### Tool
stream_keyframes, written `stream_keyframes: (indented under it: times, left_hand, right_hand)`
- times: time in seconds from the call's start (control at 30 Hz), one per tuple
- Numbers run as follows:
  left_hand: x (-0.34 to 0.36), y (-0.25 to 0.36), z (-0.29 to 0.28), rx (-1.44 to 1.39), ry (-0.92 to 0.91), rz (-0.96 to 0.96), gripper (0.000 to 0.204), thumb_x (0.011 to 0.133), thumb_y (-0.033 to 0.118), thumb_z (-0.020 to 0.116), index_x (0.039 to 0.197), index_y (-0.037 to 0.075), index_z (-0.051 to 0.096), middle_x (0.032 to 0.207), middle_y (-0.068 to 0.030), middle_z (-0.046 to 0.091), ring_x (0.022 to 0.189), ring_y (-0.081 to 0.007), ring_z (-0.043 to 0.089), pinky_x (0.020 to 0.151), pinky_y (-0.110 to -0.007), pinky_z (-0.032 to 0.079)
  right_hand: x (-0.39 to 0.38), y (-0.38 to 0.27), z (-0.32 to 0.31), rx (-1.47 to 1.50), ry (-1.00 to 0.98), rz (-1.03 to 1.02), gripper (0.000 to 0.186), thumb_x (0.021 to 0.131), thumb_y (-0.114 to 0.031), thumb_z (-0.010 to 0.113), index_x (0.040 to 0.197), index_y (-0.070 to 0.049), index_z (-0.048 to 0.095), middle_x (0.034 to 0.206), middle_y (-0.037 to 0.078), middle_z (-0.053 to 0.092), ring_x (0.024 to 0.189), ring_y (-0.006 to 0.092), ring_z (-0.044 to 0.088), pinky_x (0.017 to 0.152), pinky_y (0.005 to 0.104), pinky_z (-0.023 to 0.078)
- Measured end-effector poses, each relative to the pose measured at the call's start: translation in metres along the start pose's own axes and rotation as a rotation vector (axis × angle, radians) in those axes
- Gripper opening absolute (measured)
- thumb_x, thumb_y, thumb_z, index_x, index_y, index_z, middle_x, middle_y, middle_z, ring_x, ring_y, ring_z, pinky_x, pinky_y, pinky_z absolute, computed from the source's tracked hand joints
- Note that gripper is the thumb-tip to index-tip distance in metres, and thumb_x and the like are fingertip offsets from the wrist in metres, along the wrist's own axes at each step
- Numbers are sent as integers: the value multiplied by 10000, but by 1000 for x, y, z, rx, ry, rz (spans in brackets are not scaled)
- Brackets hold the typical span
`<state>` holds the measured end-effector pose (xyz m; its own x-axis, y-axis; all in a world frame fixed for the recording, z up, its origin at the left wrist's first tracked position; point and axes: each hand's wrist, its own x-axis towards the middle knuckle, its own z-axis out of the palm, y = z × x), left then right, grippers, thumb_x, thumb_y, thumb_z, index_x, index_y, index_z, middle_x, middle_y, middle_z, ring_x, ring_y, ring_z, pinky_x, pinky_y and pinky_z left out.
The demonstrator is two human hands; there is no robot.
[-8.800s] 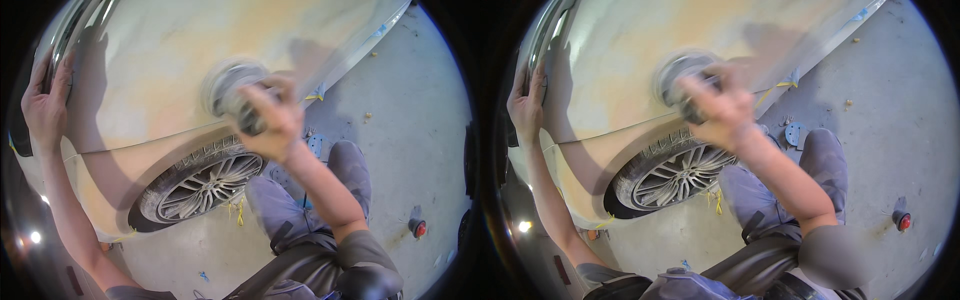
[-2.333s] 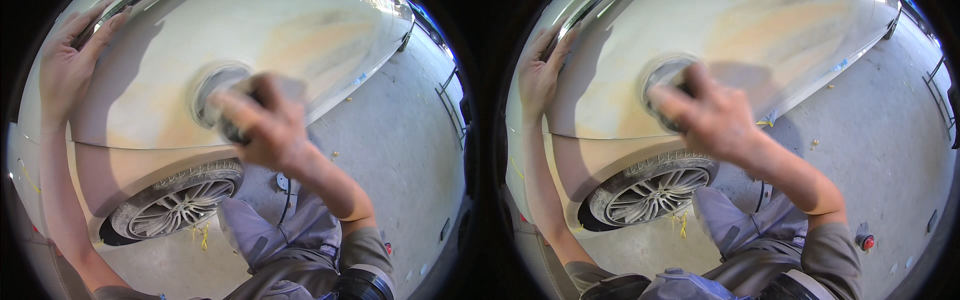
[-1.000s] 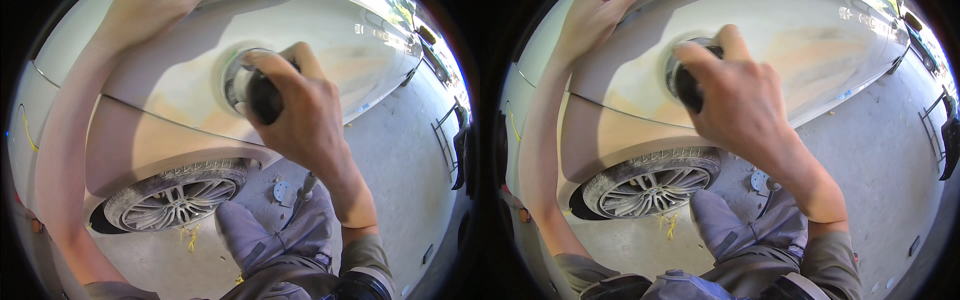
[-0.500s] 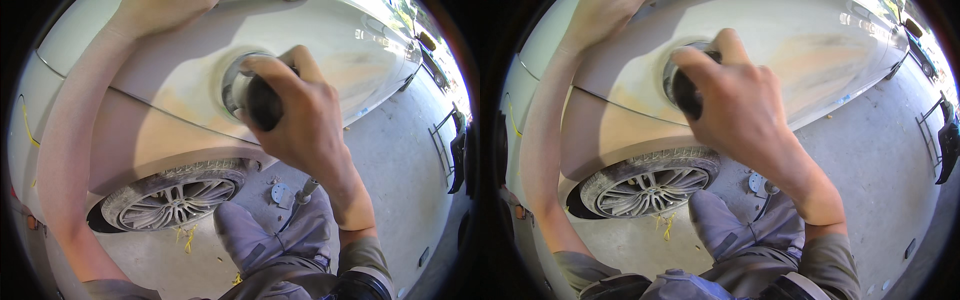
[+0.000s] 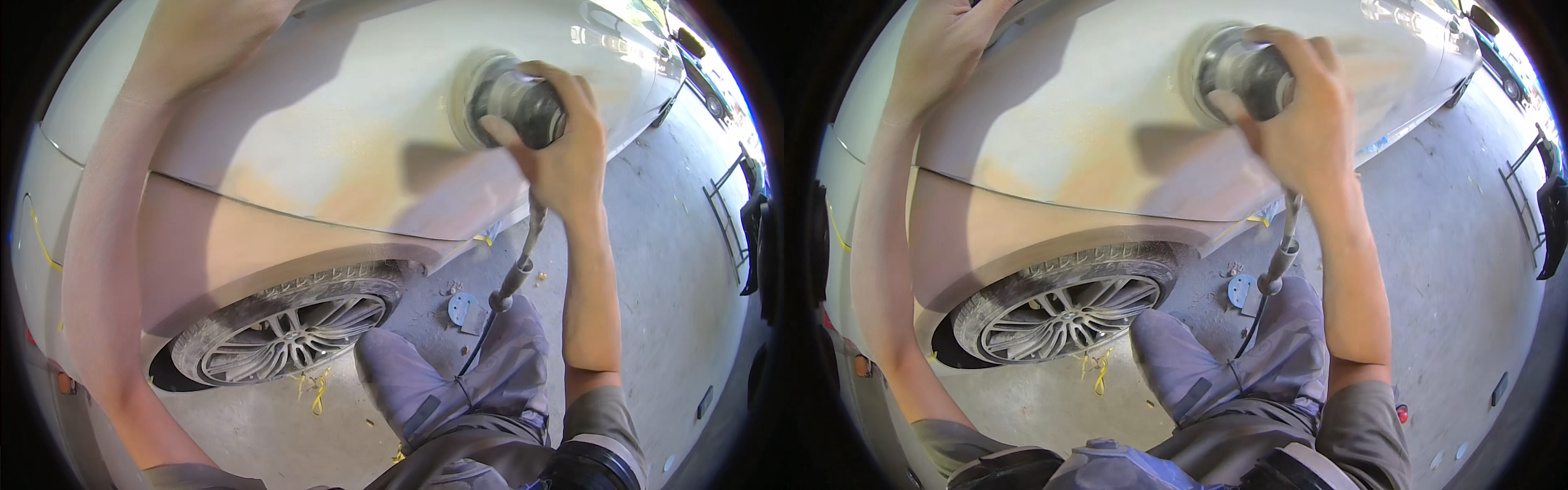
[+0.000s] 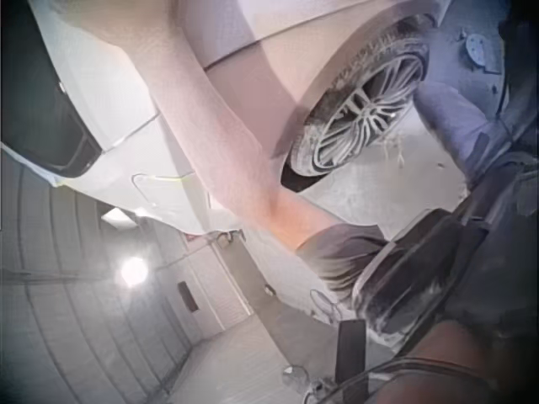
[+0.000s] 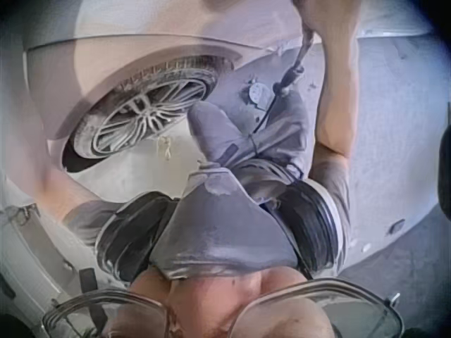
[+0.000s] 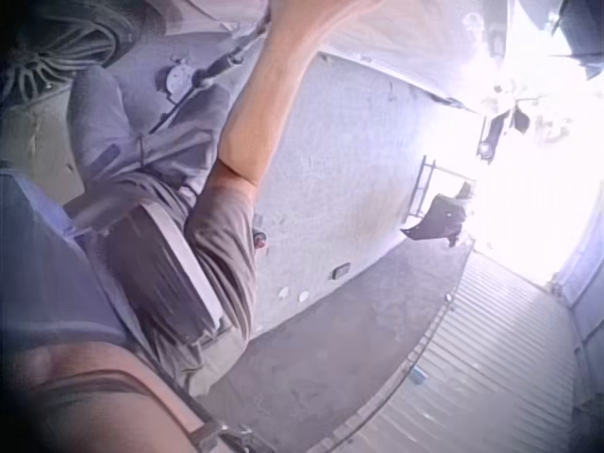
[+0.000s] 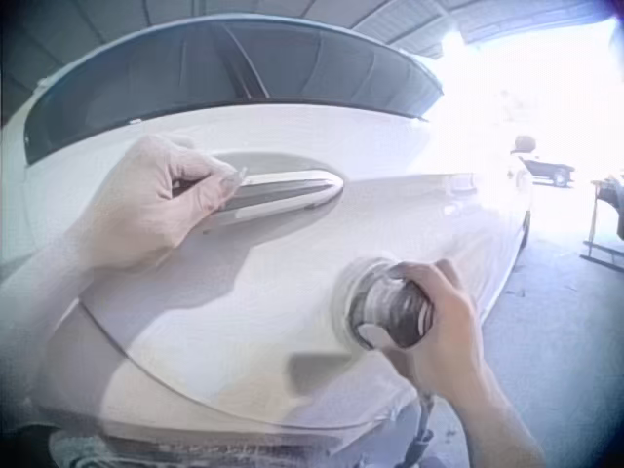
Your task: The person uses a pneumatic orbital sander to sand the rear quarter panel of a white car. They repeatedly sand the surface, pause to wipe it with their hand, and change sanding discs mid-task. The work continues across the same panel area without a visible final finish.
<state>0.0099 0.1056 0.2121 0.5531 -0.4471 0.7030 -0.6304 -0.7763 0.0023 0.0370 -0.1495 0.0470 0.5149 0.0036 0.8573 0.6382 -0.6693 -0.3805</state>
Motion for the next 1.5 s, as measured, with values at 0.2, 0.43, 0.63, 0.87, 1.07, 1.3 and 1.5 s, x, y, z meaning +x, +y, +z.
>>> stream_keyframes:
  times: [0.2,0.43,0.63,0.87,1.07,1.3,1.5]
  left_hand:
    - [-5,-8,0,70,31,-8,285,1076,170,627,986,-56,776,602,-1,563,574,-64,494,530,-295,383]
    - [-4,-41,-14,236,-31,159,330,1093,238,622,1248,-33,730,888,-36,620,812,-97,532,747,-249,428]
    - [-4,-38,-11,305,-3,138,298,1094,201,627,1240,-34,738,869,-14,555,822,-88,535,759,-217,418]
    - [-3,-44,-18,315,8,92,285,1102,182,617,1279,-5,740,995,-8,669,939,-76,597,853,-178,438]
    - [-8,-49,-20,269,38,26,293,1108,121,598,1325,-42,708,968,22,599,874,-47,511,780,-152,374]
    - [-6,-62,-28,228,52,44,310,1114,104,582,1372,-30,690,1093,-3,687,994,-58,607,909,-156,438]
    - [-7,-67,-35,199,28,55,315,1114,101,580,1382,-29,683,1184,-25,711,1107,-87,641,1004,-194,462]
  right_hand:
    - [-10,-35,22,132,-55,-86,558,765,-176,896,1277,-110,683,1172,165,691,1012,312,731,819,415,616]
    - [-41,-81,43,200,-113,-240,529,750,-126,803,1261,-210,698,1066,181,592,903,312,718,624,458,607]
    - [7,76,-6,108,134,90,573,723,-228,925,1245,-111,720,1107,125,715,965,309,724,849,389,607]
    - [-24,74,17,121,211,27,572,702,-183,905,1242,-122,726,1079,136,708,870,277,703,773,368,597]
    - [-94,-58,59,285,-18,-297,347,897,-230,608,1229,-194,703,1114,167,622,707,273,688,555,416,583]
    - [-58,4,42,275,187,15,366,855,-166,673,1217,-214,688,994,128,563,636,242,656,488,391,538]
    - [-107,-29,65,234,209,-336,362,850,-252,631,1198,-252,730,1027,80,632,627,186,619,521,300,524]
